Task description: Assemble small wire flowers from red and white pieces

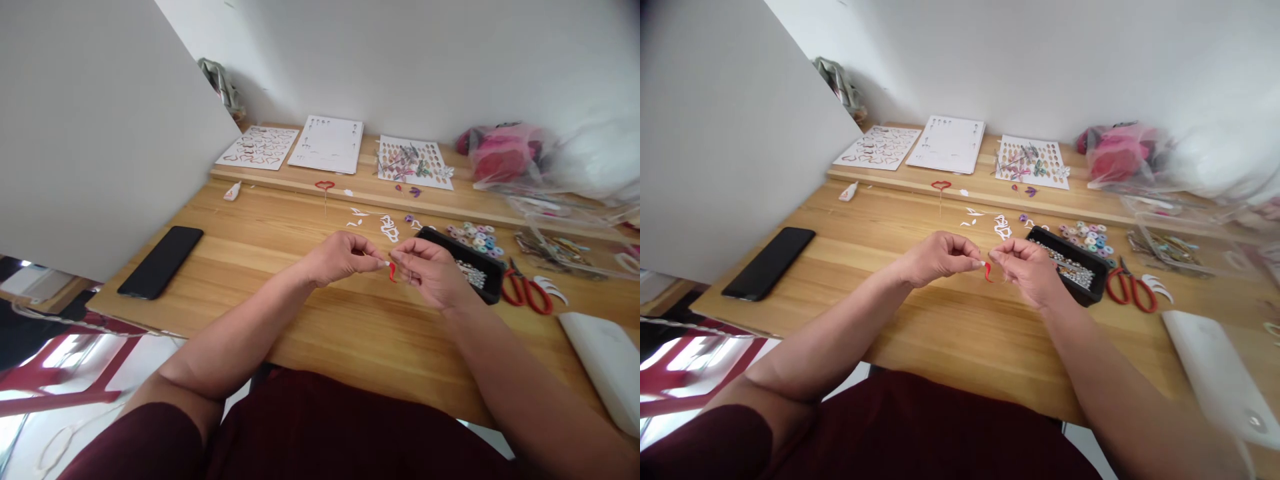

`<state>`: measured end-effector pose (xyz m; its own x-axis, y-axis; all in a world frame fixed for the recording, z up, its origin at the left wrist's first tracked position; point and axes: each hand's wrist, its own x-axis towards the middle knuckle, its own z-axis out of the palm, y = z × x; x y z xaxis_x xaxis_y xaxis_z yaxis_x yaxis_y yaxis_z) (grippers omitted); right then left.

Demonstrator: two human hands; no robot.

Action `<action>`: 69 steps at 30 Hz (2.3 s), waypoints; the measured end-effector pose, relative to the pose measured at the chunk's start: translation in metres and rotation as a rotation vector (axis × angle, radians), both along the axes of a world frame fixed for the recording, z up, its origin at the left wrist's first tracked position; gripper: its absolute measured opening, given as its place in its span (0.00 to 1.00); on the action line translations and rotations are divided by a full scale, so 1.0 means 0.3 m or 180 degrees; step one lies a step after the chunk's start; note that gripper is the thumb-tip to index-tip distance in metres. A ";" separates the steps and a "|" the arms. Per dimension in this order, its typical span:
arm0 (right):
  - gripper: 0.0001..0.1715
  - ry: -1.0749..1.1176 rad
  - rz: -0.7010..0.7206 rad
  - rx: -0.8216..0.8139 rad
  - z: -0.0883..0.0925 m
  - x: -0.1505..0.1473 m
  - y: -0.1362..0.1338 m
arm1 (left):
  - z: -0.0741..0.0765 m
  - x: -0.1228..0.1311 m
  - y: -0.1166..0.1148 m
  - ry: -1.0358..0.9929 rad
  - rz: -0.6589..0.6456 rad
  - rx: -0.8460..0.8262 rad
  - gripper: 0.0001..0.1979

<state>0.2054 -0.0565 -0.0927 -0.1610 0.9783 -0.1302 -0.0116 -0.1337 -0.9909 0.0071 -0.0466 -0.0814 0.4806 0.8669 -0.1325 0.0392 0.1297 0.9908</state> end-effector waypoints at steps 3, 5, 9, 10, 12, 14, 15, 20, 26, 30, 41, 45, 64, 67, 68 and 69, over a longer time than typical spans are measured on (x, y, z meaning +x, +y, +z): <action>0.16 0.0544 0.0099 -0.0396 0.001 -0.010 -0.001 | 0.004 0.001 -0.001 -0.0185 0.0074 -0.0148 0.15; 0.15 0.0831 0.0248 -0.0649 -0.002 -0.011 -0.001 | 0.005 0.001 0.000 -0.0296 0.0064 -0.0204 0.16; 0.17 0.1058 0.0358 -0.0852 -0.010 -0.022 -0.009 | 0.001 0.003 0.002 -0.0502 0.0163 -0.0235 0.17; 0.17 0.1078 0.0286 -0.0841 -0.012 -0.030 -0.014 | -0.002 0.005 0.003 -0.0564 0.0230 -0.0221 0.17; 0.17 0.1084 0.0087 -0.0787 -0.017 -0.052 -0.027 | -0.012 0.010 0.006 -0.0647 0.0429 -0.0143 0.17; 0.17 0.0987 -0.0068 -0.0666 -0.025 -0.074 -0.040 | -0.025 0.017 0.011 -0.0602 0.0717 0.0040 0.16; 0.17 0.0892 -0.0112 -0.0573 -0.030 -0.084 -0.047 | -0.031 0.020 0.014 -0.0522 0.0871 0.0184 0.15; 0.13 0.0170 -0.0152 0.0157 -0.037 -0.092 -0.067 | -0.033 0.017 0.025 0.0337 0.1312 0.1218 0.07; 0.09 -0.1165 -0.0342 0.1390 0.027 -0.041 -0.070 | -0.023 0.006 0.016 0.0788 0.0690 0.1565 0.04; 0.08 -0.1144 -0.0327 0.1367 0.032 -0.005 -0.042 | -0.029 0.008 0.010 0.0597 0.0169 0.1192 0.06; 0.18 0.0773 0.0226 -0.0668 -0.017 -0.023 -0.003 | -0.017 0.003 0.013 -0.0453 0.0140 0.0027 0.14; 0.17 0.0626 0.0019 -0.0368 -0.034 -0.062 -0.036 | -0.031 0.011 0.023 -0.0571 0.0689 0.0108 0.16; 0.08 -0.1204 -0.0185 0.1346 0.005 -0.054 -0.070 | -0.046 0.016 0.024 0.0759 0.1063 0.1869 0.03; 0.07 -0.1211 -0.0282 0.1422 0.020 -0.024 -0.052 | -0.043 0.013 0.019 0.0758 0.0657 0.1684 0.04; 0.07 -0.1171 -0.0271 0.1390 0.020 -0.012 -0.043 | -0.043 0.012 0.018 0.0744 0.0535 0.1573 0.04; 0.07 -0.1115 -0.0243 0.1334 0.018 -0.001 -0.033 | -0.043 0.011 0.017 0.0727 0.0421 0.1457 0.04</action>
<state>0.2051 -0.0665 -0.0873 -0.1045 0.9651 0.2400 0.3343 0.2614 -0.9055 0.0102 -0.0416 -0.0942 0.3663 0.9119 0.1852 0.2732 -0.2957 0.9154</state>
